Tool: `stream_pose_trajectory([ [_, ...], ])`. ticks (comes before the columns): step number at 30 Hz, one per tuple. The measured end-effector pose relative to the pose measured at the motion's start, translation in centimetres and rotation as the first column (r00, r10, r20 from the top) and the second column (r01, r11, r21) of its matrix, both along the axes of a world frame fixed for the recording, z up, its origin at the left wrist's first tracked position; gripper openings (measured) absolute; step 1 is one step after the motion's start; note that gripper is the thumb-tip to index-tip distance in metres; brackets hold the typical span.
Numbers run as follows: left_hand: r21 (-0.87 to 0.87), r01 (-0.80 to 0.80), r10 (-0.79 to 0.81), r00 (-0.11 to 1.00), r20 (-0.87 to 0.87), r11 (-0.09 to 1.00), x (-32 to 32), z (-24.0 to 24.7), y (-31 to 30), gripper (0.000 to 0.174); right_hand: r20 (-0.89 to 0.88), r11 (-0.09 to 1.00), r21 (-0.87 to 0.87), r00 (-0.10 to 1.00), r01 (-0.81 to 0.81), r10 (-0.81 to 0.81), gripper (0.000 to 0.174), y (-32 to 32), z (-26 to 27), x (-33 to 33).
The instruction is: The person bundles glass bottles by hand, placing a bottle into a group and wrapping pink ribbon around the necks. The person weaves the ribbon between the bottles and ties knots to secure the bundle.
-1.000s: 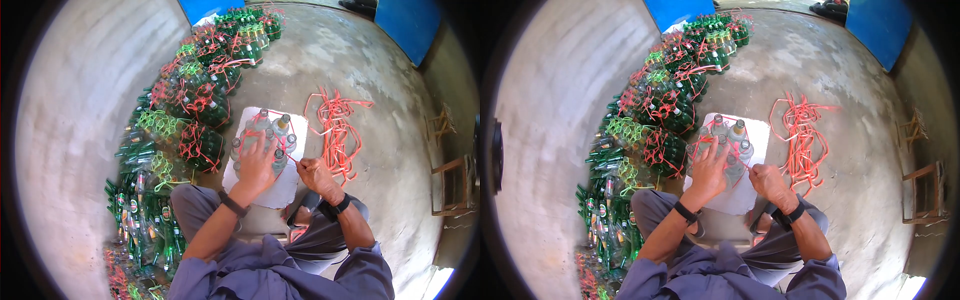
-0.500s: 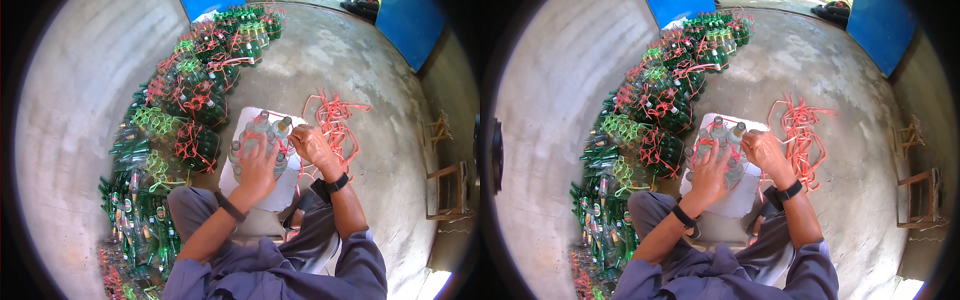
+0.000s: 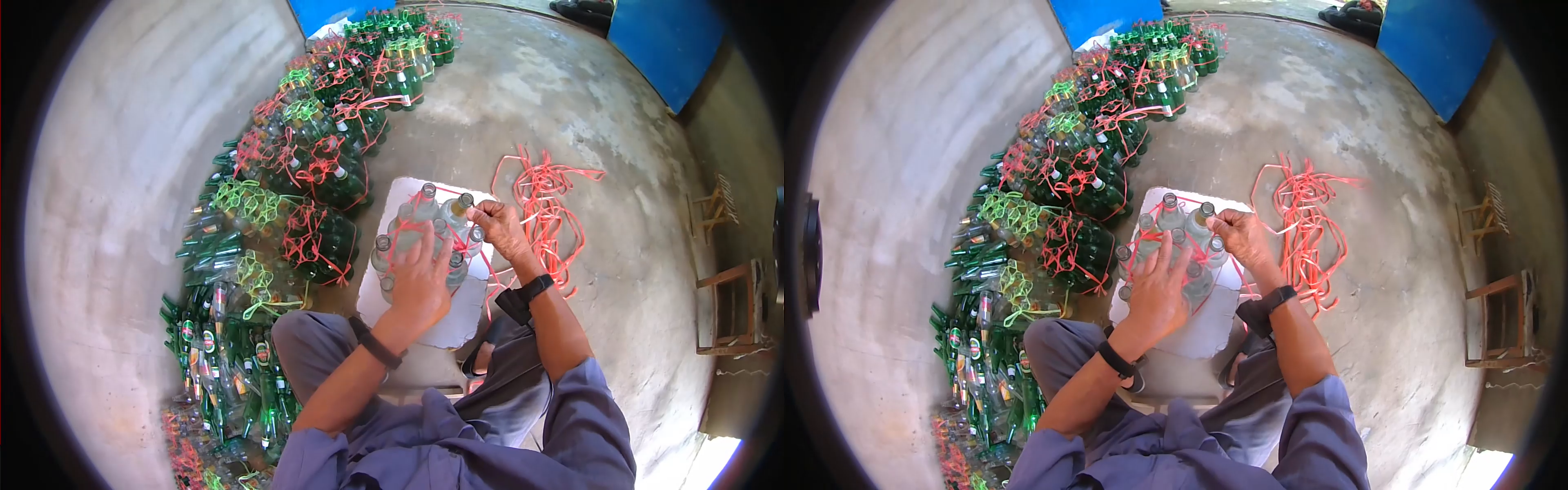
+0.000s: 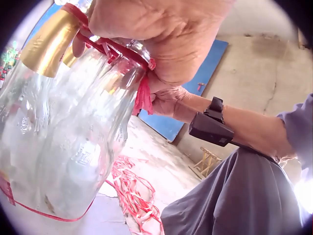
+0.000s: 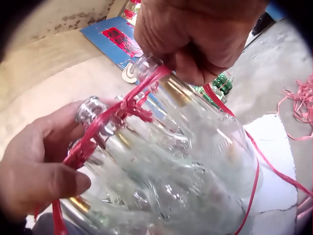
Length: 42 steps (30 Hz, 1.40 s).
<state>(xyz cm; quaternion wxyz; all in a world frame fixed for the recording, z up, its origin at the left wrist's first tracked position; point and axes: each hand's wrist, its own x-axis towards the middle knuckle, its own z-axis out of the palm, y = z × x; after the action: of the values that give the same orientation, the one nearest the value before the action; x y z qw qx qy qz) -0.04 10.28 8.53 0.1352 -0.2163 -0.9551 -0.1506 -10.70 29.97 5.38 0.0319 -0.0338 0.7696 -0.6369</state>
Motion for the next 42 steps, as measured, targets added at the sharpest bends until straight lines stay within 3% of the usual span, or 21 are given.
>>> stream_pose_trajectory([
  [2,0.009,-0.003,0.004,1.000,-0.012,1.000,0.1,0.1,0.0,0.080,0.027,0.999,0.049,1.000,-0.013,0.011,0.027,0.4,-0.4,0.5],
  [4,0.023,-0.003,0.003,1.000,0.008,1.000,0.1,0.4,0.0,0.078,0.112,0.982,-0.184,0.994,0.036,-0.016,0.027,0.2,-1.2,1.0],
  [9,0.046,0.017,-0.018,1.000,0.010,0.999,0.1,0.3,-0.3,0.075,0.144,0.952,-0.305,0.989,0.003,0.043,0.026,0.4,-1.7,1.8],
  [12,0.138,0.049,-0.051,0.999,0.013,0.989,0.4,0.7,-0.5,0.070,0.076,0.985,-0.173,0.996,-0.024,0.038,0.031,0.5,-2.0,2.2],
  [16,0.269,0.149,-0.135,0.988,-0.070,0.951,3.0,1.8,-1.2,0.060,0.090,0.964,-0.263,0.994,-0.031,0.056,0.036,0.4,-2.8,1.7],
  [20,0.415,0.128,-0.147,0.989,0.014,0.901,7.4,1.5,-3.8,0.055,0.092,0.984,-0.173,0.995,-0.028,0.045,0.041,0.3,-2.1,2.1],
  [22,0.522,-0.108,0.067,0.993,0.095,0.846,9.4,0.8,-5.5,0.056,0.090,0.988,-0.153,0.995,-0.021,0.035,0.041,0.3,-1.9,2.1],
  [23,0.521,-0.110,0.068,0.993,0.099,0.846,9.9,0.0,-6.1,0.056,0.109,0.986,-0.162,0.993,-0.035,0.053,0.042,0.5,-1.8,2.1],
  [25,0.633,-0.439,0.200,0.888,0.415,0.638,10.2,-2.1,-7.0,0.059,0.132,0.984,-0.171,0.988,-0.054,0.077,0.043,0.6,-1.8,2.1],
  [27,0.648,-0.462,0.167,0.870,0.464,0.605,9.7,-3.4,-7.3,0.064,0.198,0.933,-0.354,0.969,-0.067,0.145,0.036,0.8,-1.8,2.1],
  [30,0.638,-0.501,0.150,0.840,0.522,0.585,8.7,-4.9,-6.7,0.072,0.188,0.873,-0.474,0.956,-0.113,0.226,0.029,1.6,-2.1,2.4],
  [31,0.613,-0.521,0.176,0.828,0.533,0.595,8.5,-5.2,-6.4,0.074,0.191,0.875,-0.472,0.957,-0.107,0.220,0.029,1.8,-2.5,2.4],
  [34,0.614,-0.427,0.166,0.885,0.436,0.664,8.1,-5.8,-6.1,0.079,-0.156,0.939,-0.175,0.950,-0.297,0.272,0.031,1.7,-2.4,2.8],
  [35,0.612,-0.429,0.163,0.882,0.442,0.664,8.2,-6.0,-5.9,0.079,0.192,0.857,-0.498,0.946,-0.135,0.261,0.037,1.9,-2.0,3.1],
  [36,0.658,-0.427,0.144,0.886,0.440,0.621,8.3,-6.1,-5.6,0.080,0.198,0.858,-0.497,0.946,-0.130,0.258,0.037,2.1,-1.4,3.2],
  [38,0.700,-0.425,0.125,0.890,0.438,0.574,8.2,-6.3,-5.4,0.082,0.179,0.954,-0.209,0.951,-0.215,0.253,0.043,2.3,-0.8,3.2],
  [40,0.649,-0.568,0.090,0.783,0.616,0.506,8.0,-6.5,-6.1,0.080,0.140,0.958,-0.158,0.955,-0.241,0.263,0.045,2.1,0.0,3.2],
  [41,0.645,-0.574,0.094,0.779,0.620,0.505,7.7,-7.1,-6.7,0.080,0.143,0.964,-0.077,0.954,-0.254,0.263,0.044,2.2,0.5,3.3],
  [42,0.627,-0.514,0.121,0.820,0.559,0.586,7.1,-8.1,-7.4,0.078,0.144,0.964,0.005,0.954,-0.266,0.262,0.043,2.1,1.0,3.3],
])
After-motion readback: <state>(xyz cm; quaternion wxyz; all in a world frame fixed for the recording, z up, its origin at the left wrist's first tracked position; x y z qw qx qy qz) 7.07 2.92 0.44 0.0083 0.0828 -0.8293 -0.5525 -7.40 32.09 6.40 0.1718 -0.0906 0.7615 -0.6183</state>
